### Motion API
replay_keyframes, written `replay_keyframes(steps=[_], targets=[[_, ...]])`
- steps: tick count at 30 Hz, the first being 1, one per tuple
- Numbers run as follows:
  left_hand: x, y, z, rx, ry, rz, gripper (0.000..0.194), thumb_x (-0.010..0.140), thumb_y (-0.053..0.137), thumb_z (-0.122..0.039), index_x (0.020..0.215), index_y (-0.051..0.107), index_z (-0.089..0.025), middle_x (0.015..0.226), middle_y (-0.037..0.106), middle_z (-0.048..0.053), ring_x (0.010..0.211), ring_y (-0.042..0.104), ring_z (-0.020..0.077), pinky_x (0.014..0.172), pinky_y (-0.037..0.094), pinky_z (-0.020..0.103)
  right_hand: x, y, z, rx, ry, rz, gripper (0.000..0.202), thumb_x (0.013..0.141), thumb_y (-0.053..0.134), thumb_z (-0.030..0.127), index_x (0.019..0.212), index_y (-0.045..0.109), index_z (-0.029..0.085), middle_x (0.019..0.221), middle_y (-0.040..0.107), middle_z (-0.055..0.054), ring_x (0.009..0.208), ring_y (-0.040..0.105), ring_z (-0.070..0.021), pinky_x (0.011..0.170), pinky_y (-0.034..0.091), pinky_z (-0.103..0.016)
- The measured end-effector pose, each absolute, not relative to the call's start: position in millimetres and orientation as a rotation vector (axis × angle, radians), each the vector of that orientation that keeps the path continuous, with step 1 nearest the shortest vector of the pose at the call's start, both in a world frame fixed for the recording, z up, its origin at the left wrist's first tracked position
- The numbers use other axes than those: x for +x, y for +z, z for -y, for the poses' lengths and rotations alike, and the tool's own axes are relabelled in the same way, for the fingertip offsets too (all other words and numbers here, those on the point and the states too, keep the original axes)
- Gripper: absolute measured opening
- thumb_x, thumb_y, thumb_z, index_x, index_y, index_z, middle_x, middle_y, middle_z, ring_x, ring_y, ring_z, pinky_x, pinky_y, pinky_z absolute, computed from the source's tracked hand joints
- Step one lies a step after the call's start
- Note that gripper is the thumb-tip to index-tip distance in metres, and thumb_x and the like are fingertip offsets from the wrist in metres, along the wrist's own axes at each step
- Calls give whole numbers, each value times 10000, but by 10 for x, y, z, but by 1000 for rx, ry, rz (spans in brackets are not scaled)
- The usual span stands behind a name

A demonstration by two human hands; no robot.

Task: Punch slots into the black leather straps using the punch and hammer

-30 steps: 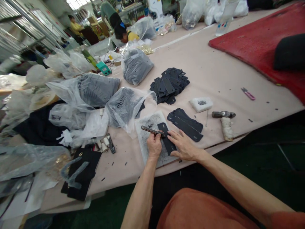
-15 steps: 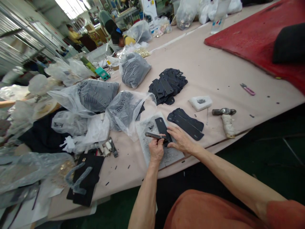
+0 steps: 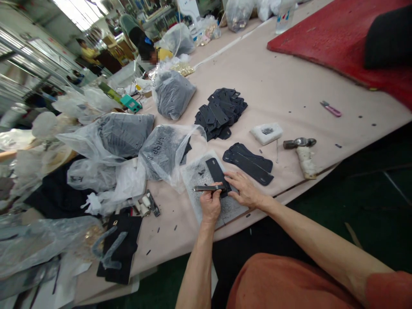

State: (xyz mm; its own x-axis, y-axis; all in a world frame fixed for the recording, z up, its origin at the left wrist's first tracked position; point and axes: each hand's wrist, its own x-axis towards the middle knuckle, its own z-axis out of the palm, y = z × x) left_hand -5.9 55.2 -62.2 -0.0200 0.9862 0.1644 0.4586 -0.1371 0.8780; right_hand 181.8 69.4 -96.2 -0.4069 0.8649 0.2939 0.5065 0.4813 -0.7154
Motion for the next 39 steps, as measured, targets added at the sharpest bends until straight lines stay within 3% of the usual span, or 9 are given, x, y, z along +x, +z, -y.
replay_keyframes(steps=[25, 30, 33, 39], targets=[[86, -667, -548, 2081, 970, -1584, 220, 886, 486, -150, 1021, 656, -186, 1017, 726, 85, 989, 681, 216, 909, 539, 388, 1842, -918, -689, -1111, 741, 2035, 554, 833, 598, 258, 1372, 486, 191, 1467, 439, -149, 1339, 407, -300, 1099, 301, -567], [109, -657, -550, 2071, 946, -1586, 215, 888, 476, -151, 1021, 641, -187, 1005, 723, 77, 948, 687, 206, 862, 551, 368, 1872, -773, -697, -1131, 742, 1935, 194, 868, 542, 204, 1018, 662, 186, 1146, 617, -111, 1090, 560, -246, 960, 451, -431], [117, -667, -549, 2062, 951, -1582, 225, 887, 472, -140, 1030, 640, -183, 998, 725, 74, 937, 690, 196, 850, 554, 348, 1830, -706, -702, -1271, 719, 1959, 134, 844, 540, 162, 923, 648, 176, 982, 612, -86, 940, 569, -220, 861, 472, -372], [133, -675, -548, 2047, 956, -1588, 226, 870, 488, -124, 1028, 633, -190, 992, 725, 69, 939, 688, 192, 850, 551, 333, 1712, -637, -702, -1465, 582, 2182, 137, 861, 474, 163, 824, 606, 168, 878, 583, -98, 798, 530, -222, 764, 432, -369]])
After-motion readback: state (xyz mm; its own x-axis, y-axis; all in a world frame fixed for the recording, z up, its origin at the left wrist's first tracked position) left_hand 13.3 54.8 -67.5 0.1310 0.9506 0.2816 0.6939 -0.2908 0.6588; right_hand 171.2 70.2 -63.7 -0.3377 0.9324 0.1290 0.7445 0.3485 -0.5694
